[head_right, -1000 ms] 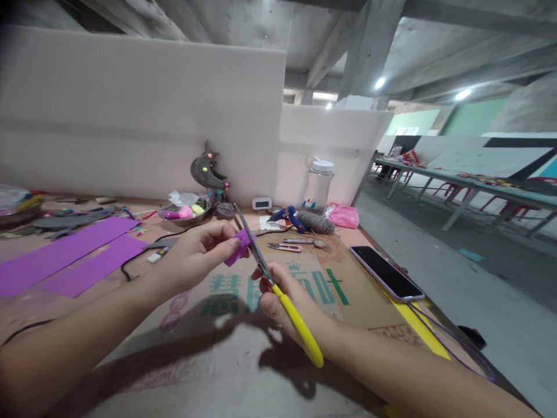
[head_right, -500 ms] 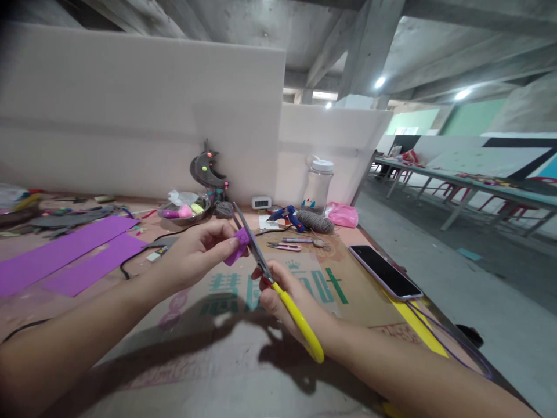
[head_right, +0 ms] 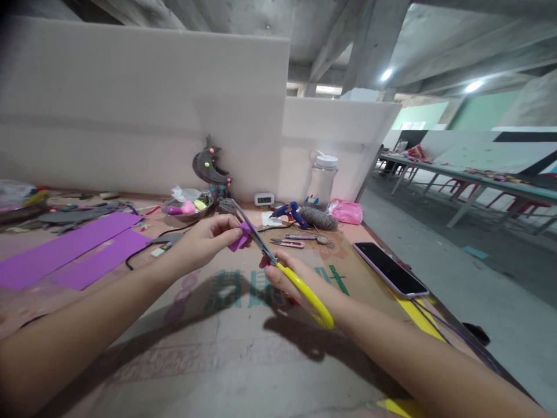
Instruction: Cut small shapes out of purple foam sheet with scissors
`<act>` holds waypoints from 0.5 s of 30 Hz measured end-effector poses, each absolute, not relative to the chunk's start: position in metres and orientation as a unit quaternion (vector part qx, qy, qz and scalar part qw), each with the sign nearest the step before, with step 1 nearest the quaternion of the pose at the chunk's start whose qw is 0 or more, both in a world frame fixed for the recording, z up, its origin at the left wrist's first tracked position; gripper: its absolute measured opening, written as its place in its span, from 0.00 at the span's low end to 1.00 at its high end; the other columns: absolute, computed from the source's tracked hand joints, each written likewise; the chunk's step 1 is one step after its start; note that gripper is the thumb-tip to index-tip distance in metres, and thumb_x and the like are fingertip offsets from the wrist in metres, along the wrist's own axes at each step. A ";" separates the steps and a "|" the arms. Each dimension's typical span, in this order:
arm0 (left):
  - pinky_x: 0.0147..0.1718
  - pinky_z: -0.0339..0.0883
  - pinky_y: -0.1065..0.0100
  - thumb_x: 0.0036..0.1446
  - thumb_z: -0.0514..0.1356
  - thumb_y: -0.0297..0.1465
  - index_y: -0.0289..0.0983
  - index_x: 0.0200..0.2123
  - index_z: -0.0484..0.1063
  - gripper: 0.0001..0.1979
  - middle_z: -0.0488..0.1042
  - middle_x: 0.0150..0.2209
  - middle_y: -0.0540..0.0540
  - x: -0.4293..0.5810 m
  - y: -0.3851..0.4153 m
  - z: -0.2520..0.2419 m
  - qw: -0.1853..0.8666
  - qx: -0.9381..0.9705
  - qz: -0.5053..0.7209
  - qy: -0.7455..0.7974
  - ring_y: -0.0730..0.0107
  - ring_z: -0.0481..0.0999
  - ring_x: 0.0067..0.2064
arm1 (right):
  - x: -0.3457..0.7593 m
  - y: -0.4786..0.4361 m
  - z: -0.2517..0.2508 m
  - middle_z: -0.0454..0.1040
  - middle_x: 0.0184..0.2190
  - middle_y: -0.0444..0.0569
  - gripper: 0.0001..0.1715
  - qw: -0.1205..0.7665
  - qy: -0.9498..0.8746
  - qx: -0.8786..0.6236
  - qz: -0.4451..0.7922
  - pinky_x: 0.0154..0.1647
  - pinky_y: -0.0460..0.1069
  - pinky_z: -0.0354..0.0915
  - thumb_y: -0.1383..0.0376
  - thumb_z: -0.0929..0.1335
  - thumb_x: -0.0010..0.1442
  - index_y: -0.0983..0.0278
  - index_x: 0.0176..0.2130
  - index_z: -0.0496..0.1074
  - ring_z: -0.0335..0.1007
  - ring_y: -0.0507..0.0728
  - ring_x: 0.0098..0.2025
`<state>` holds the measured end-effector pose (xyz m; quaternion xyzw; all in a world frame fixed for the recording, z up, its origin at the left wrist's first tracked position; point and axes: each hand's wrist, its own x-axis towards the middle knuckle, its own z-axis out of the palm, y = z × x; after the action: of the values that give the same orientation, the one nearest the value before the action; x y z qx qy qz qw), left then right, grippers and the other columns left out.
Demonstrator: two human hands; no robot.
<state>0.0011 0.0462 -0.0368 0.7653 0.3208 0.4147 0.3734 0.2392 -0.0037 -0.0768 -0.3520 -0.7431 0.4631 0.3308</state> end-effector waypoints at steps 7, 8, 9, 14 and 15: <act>0.39 0.63 0.66 0.63 0.57 0.34 0.37 0.26 0.69 0.12 0.73 0.31 0.50 0.002 0.041 -0.033 0.366 0.765 0.417 0.327 0.68 0.73 0.36 | 0.237 -0.005 -0.071 0.58 0.26 0.39 0.36 0.330 -0.733 -0.358 0.476 0.18 0.44 0.54 0.35 0.65 0.61 0.63 0.47 0.65 0.50 0.48 0.22; 0.39 0.63 0.66 0.63 0.57 0.34 0.37 0.26 0.69 0.12 0.73 0.30 0.50 0.002 0.041 -0.033 0.362 0.765 0.416 0.332 0.68 0.73 0.36 | 0.237 -0.005 -0.073 0.58 0.26 0.39 0.36 0.331 -0.729 -0.358 0.480 0.18 0.44 0.54 0.35 0.65 0.61 0.63 0.48 0.65 0.50 0.48 0.21; 0.39 0.63 0.66 0.63 0.57 0.34 0.37 0.26 0.69 0.12 0.73 0.30 0.50 0.001 0.041 -0.032 0.358 0.767 0.413 0.335 0.68 0.73 0.36 | 0.237 -0.005 -0.074 0.58 0.26 0.38 0.36 0.332 -0.725 -0.359 0.486 0.18 0.44 0.54 0.35 0.65 0.61 0.63 0.48 0.64 0.50 0.48 0.21; 0.39 0.63 0.66 0.63 0.57 0.34 0.38 0.26 0.69 0.12 0.74 0.31 0.49 0.000 0.041 -0.034 0.337 0.778 0.409 0.337 0.67 0.73 0.37 | 0.237 -0.006 -0.076 0.57 0.26 0.38 0.37 0.336 -0.715 -0.357 0.498 0.19 0.44 0.54 0.34 0.65 0.60 0.63 0.48 0.64 0.51 0.48 0.22; 0.39 0.63 0.66 0.63 0.56 0.33 0.38 0.26 0.69 0.13 0.74 0.31 0.49 0.000 0.041 -0.034 0.335 0.780 0.409 0.335 0.67 0.73 0.37 | 0.237 -0.006 -0.076 0.57 0.26 0.38 0.37 0.336 -0.717 -0.356 0.496 0.19 0.44 0.54 0.34 0.64 0.60 0.63 0.48 0.64 0.50 0.48 0.22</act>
<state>-0.0005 0.0410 -0.0345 0.7798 0.3349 0.4091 0.3352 0.2368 -0.0063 -0.0762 -0.3559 -0.7175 0.4959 0.3357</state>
